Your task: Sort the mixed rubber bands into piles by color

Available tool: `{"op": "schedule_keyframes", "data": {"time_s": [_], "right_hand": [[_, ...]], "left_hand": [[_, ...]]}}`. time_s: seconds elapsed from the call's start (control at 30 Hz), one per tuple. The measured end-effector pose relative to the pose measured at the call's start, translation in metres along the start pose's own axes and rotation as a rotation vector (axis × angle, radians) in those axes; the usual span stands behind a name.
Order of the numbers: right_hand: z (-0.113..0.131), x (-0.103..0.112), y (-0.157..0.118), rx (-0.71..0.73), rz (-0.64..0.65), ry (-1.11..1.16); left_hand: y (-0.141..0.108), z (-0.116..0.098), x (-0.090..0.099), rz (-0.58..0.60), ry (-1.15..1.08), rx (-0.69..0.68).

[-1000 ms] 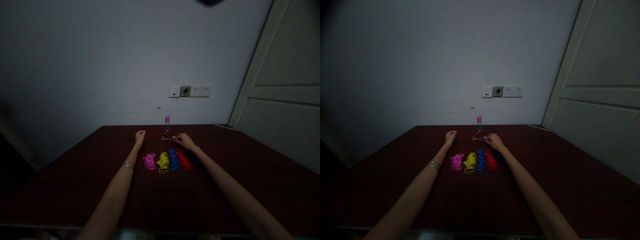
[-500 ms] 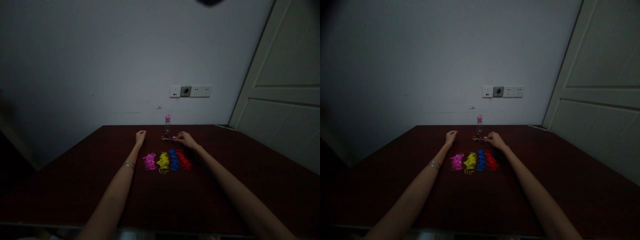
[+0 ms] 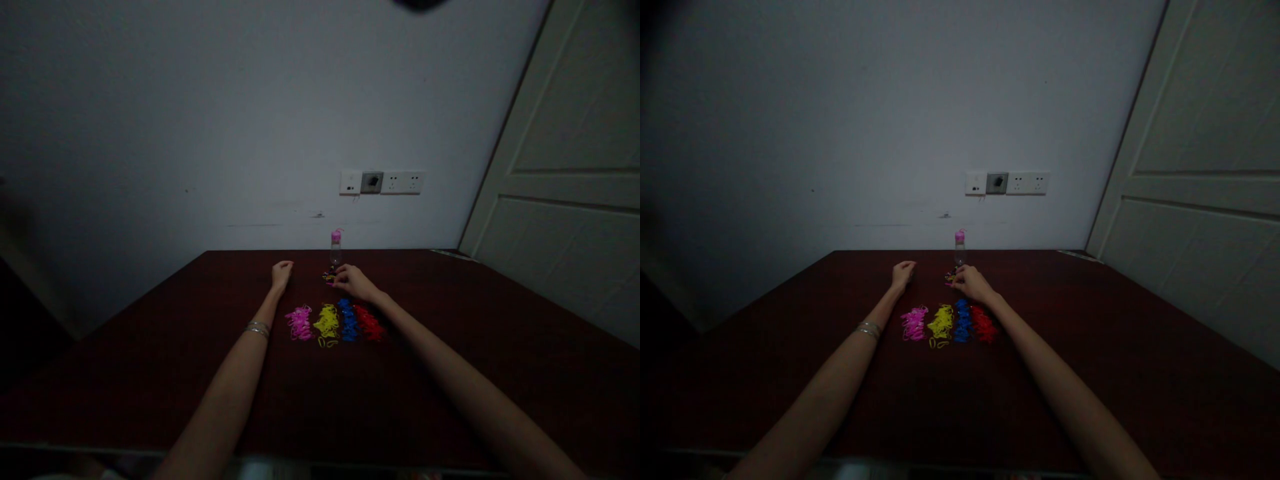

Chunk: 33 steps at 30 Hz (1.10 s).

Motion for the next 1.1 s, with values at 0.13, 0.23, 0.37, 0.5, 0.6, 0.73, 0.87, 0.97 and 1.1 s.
{"op": "schedule_keyframes", "data": {"time_s": [0.13, 0.23, 0.37, 0.5, 0.6, 0.73, 0.87, 0.97, 1.1], "right_hand": [[0.047, -0.019, 0.006, 0.140, 0.041, 0.037], [0.073, -0.029, 0.010, 0.205, 0.077, 0.048], [0.084, -0.038, 0.011, 0.230, 0.137, 0.029], [0.073, -0.033, 0.008, 0.231, 0.133, 0.035], [0.050, -0.020, 0.003, 0.175, 0.096, 0.033], [0.000, 0.003, -0.011, 0.000, 0.026, 0.013], [-0.058, 0.024, -0.035, -0.181, -0.028, -0.052], [-0.095, 0.035, -0.057, -0.290, -0.052, -0.123], [-0.128, 0.041, -0.084, -0.420, -0.082, -0.202]], "left_hand": [[-0.001, 0.000, 0.001, -0.001, -0.010, 0.018], [-0.003, -0.001, 0.001, -0.002, -0.027, 0.034], [-0.004, -0.002, 0.001, 0.003, -0.049, 0.040], [-0.001, 0.001, 0.001, 0.016, -0.044, 0.042], [0.000, 0.003, 0.001, 0.024, -0.026, 0.039], [0.001, 0.004, 0.002, 0.022, 0.000, 0.036], [0.003, 0.006, 0.002, 0.020, 0.005, 0.039], [0.007, 0.009, 0.001, 0.026, 0.007, 0.025], [0.010, 0.012, 0.000, 0.033, 0.011, 0.021]]}}
Point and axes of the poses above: each hand's wrist, its own y-axis towards the middle knuckle, its own x-axis out of the back of the hand, z = x × y, the point moved 7 cm from there along y, towards the middle knuckle, and after that the axes turned 3 degrees about x, right-handed, at the moved point
